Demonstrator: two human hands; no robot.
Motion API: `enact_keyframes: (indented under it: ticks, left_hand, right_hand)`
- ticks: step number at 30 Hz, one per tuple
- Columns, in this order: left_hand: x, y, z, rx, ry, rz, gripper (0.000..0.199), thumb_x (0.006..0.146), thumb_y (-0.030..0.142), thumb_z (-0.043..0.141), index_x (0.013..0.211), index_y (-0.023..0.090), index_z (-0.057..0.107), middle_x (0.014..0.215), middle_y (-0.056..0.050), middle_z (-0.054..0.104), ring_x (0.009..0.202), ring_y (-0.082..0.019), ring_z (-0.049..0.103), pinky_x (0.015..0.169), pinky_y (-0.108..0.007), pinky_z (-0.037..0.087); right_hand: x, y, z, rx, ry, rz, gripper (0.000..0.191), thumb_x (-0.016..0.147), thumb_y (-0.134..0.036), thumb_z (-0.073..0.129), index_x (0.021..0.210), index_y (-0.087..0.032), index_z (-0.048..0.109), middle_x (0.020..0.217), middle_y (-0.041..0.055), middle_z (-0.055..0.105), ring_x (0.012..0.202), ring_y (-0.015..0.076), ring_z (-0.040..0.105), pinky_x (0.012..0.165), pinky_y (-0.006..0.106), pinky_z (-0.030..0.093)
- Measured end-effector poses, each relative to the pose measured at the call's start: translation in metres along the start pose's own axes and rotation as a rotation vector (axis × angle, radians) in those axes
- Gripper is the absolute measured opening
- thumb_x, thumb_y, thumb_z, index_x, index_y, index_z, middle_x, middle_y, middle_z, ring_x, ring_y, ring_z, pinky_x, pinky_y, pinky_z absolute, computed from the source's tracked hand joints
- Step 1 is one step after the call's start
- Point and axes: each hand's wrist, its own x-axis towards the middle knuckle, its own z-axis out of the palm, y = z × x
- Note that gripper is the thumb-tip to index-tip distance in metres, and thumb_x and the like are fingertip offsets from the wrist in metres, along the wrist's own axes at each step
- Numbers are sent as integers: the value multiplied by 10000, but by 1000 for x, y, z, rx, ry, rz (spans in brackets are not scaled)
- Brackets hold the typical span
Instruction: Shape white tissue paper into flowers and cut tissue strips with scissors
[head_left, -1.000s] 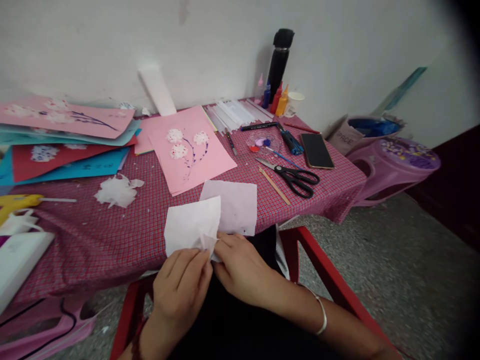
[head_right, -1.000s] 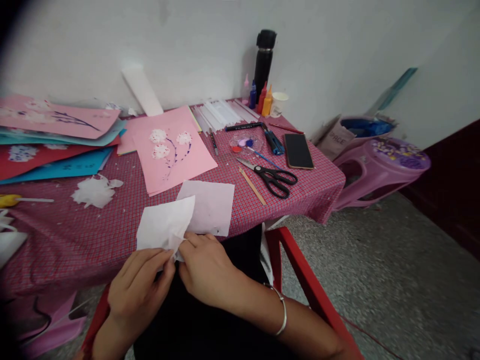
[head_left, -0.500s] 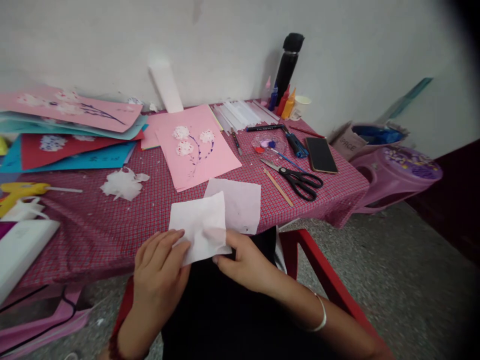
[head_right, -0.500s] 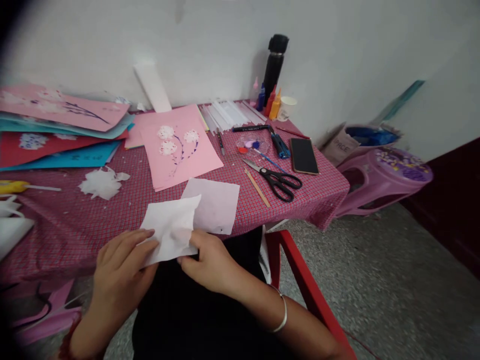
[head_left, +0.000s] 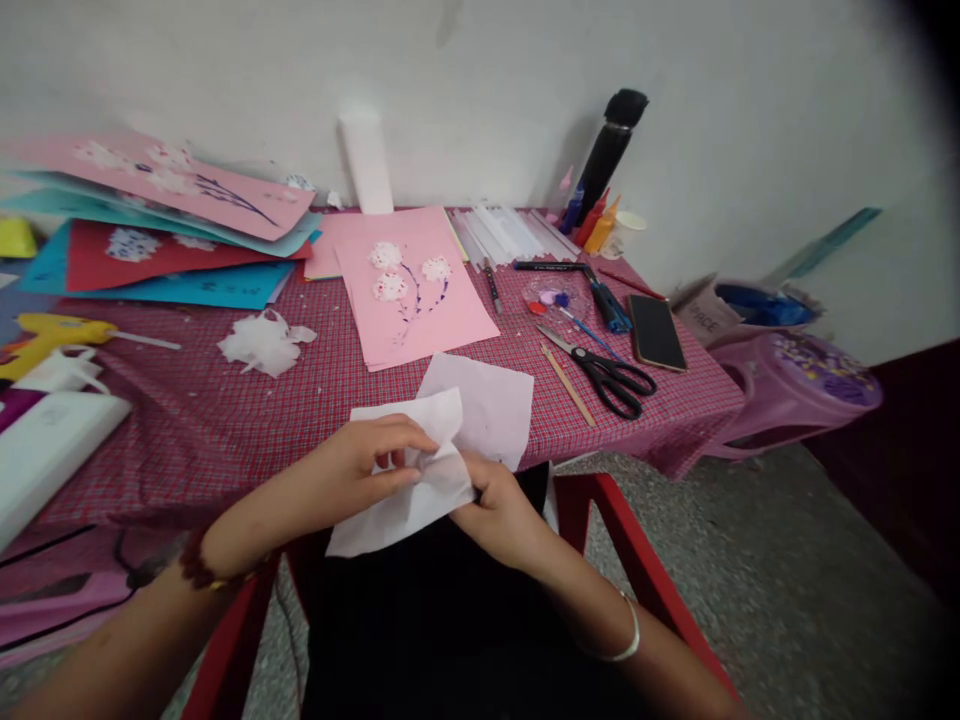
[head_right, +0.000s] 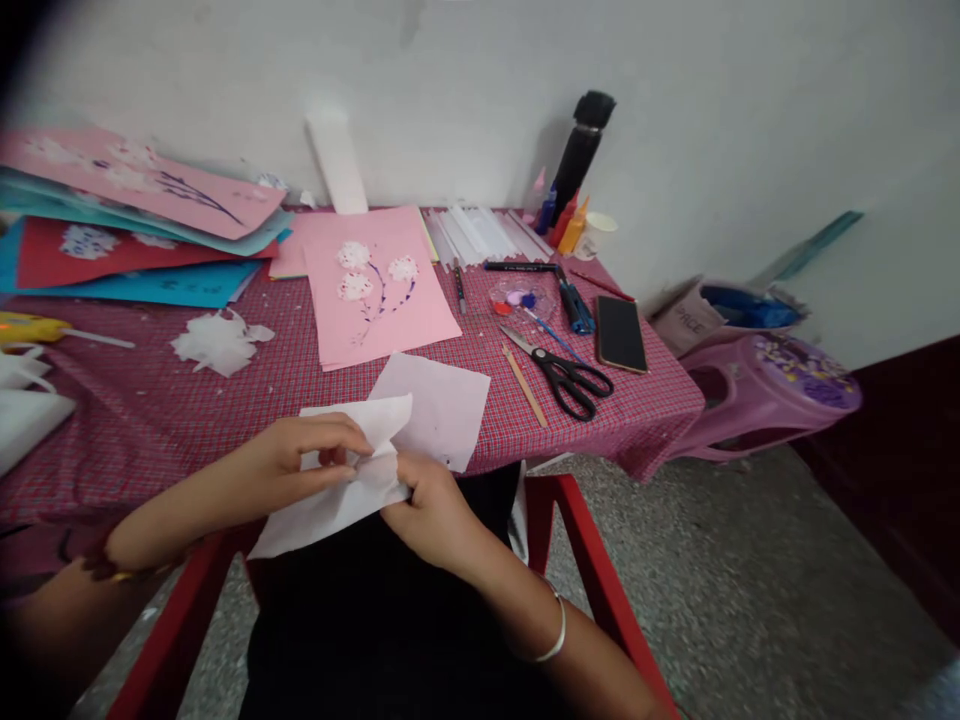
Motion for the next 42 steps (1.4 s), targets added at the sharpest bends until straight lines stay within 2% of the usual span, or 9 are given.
enact_keyframes:
  ticks: [3, 6, 11, 18, 28, 33, 38, 42]
  left_hand:
    - [10, 7, 2, 15, -3, 12, 124, 826, 153, 574, 801, 212, 680, 756, 14, 666, 693, -129, 605, 642, -242, 465]
    - [12, 10, 3, 82, -12, 10, 109, 821, 158, 573, 740, 181, 643, 721, 14, 638, 669, -121, 576, 619, -233, 424]
    - [10, 12, 9, 202, -9, 32, 120, 820, 116, 514, 722, 162, 565, 715, 12, 572, 659, -117, 514, 612, -236, 373]
    - [12, 10, 12, 161, 12, -19, 101, 806, 117, 492, 728, 167, 533, 721, 9, 543, 652, -120, 482, 615, -252, 359]
    - [11, 9, 13, 148, 34, -19, 115, 826, 151, 507, 714, 174, 517, 714, 19, 531, 642, -111, 477, 609, -248, 351]
    - [13, 7, 15, 130, 22, -6, 103, 814, 130, 508, 722, 171, 532, 719, 14, 538, 642, -109, 482, 606, -242, 356]
    - [13, 7, 16, 139, 43, -18, 110, 813, 149, 509, 706, 170, 524, 695, 17, 536, 613, -104, 476, 590, -237, 357]
    - [13, 5, 18, 131, 59, -8, 105, 795, 141, 498, 699, 171, 527, 689, 17, 546, 614, -102, 490, 588, -230, 367]
  right_hand:
    - [1, 4, -3, 8, 28, 45, 284, 747, -33, 497, 910, -167, 688, 815, -8, 660, 750, 139, 574, 729, 256, 464]
    - [3, 5, -5, 26, 59, 69, 249, 735, -55, 507, 869, -158, 691, 731, -21, 620, 692, 132, 543, 692, 242, 451]
    - [6, 3, -5, -49, 100, 46, 234, 721, -56, 500, 810, -162, 688, 716, -19, 604, 670, 128, 521, 660, 223, 435]
    - [6, 6, -8, -85, 93, -17, 234, 724, -33, 478, 795, -156, 664, 737, -10, 598, 698, 125, 527, 695, 233, 431]
    - [4, 4, -6, -125, 71, -52, 145, 756, -82, 491, 760, -163, 611, 703, -22, 541, 650, 109, 466, 621, 220, 393]
    - [4, 6, -6, -90, -3, -49, 146, 741, -49, 497, 707, -165, 579, 650, -47, 454, 602, 90, 397, 576, 212, 341]
    - [2, 6, -8, -23, -28, -13, 87, 801, -111, 544, 793, -158, 616, 710, -26, 508, 649, 101, 423, 623, 225, 373]
    - [1, 5, -11, 65, -116, -10, 87, 830, -165, 573, 780, -159, 643, 695, -25, 499, 639, 99, 432, 612, 223, 373]
